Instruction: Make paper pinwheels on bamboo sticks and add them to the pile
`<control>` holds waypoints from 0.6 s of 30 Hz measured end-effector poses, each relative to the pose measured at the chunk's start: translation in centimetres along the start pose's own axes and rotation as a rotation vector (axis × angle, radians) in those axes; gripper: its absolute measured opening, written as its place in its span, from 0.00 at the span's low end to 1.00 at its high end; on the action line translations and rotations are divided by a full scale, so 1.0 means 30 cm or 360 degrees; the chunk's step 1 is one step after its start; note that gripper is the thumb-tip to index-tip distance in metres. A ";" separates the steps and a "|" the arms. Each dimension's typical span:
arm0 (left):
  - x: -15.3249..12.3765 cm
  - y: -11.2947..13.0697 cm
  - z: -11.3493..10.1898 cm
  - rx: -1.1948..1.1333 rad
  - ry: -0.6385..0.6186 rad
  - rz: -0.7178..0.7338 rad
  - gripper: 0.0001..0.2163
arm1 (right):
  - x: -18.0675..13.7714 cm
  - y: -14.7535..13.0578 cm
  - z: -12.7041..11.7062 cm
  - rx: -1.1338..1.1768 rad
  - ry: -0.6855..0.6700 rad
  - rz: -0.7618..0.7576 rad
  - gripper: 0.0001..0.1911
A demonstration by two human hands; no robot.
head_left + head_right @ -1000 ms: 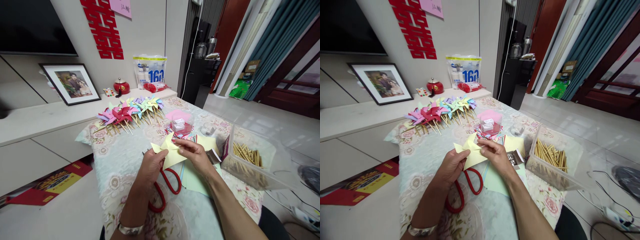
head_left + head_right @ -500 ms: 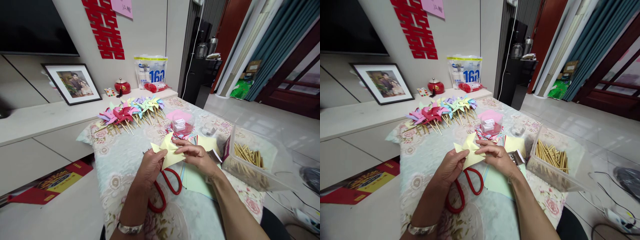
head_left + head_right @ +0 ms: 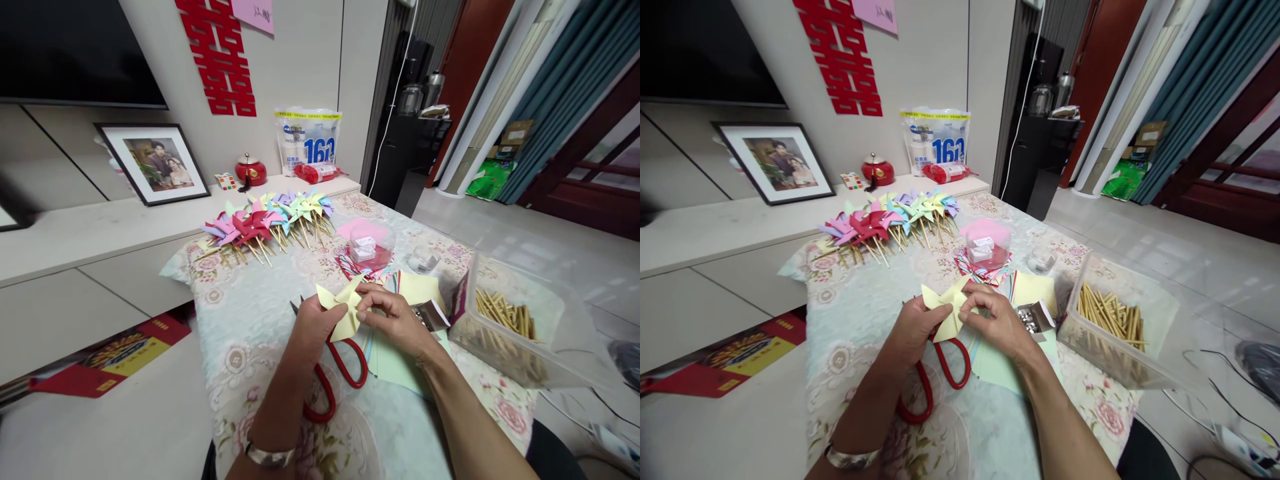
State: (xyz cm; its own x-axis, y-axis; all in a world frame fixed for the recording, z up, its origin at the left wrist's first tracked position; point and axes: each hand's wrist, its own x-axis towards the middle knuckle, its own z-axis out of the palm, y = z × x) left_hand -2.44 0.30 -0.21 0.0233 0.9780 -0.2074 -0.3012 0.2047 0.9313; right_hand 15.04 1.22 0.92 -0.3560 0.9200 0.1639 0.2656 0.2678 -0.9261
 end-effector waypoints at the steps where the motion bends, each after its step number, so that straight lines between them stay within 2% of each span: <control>1: -0.001 0.001 0.002 0.0000 -0.0003 -0.0001 0.09 | 0.001 -0.001 0.003 -0.0020 0.0011 -0.0005 0.06; 11: 0.001 -0.004 0.005 0.0058 -0.0010 -0.0012 0.11 | 0.008 -0.005 0.030 -0.0078 0.0150 -0.0097 0.05; 18: 0.004 -0.006 0.003 0.0085 -0.0024 -0.0002 0.06 | 0.009 -0.011 0.041 -0.0121 0.0225 -0.0114 0.05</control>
State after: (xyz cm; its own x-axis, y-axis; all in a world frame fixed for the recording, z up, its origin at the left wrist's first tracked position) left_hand -2.28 0.38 -0.38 0.0383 0.9781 -0.2047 -0.2498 0.2077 0.9458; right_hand 13.75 1.03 0.85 -0.2482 0.9275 0.2797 0.3131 0.3500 -0.8829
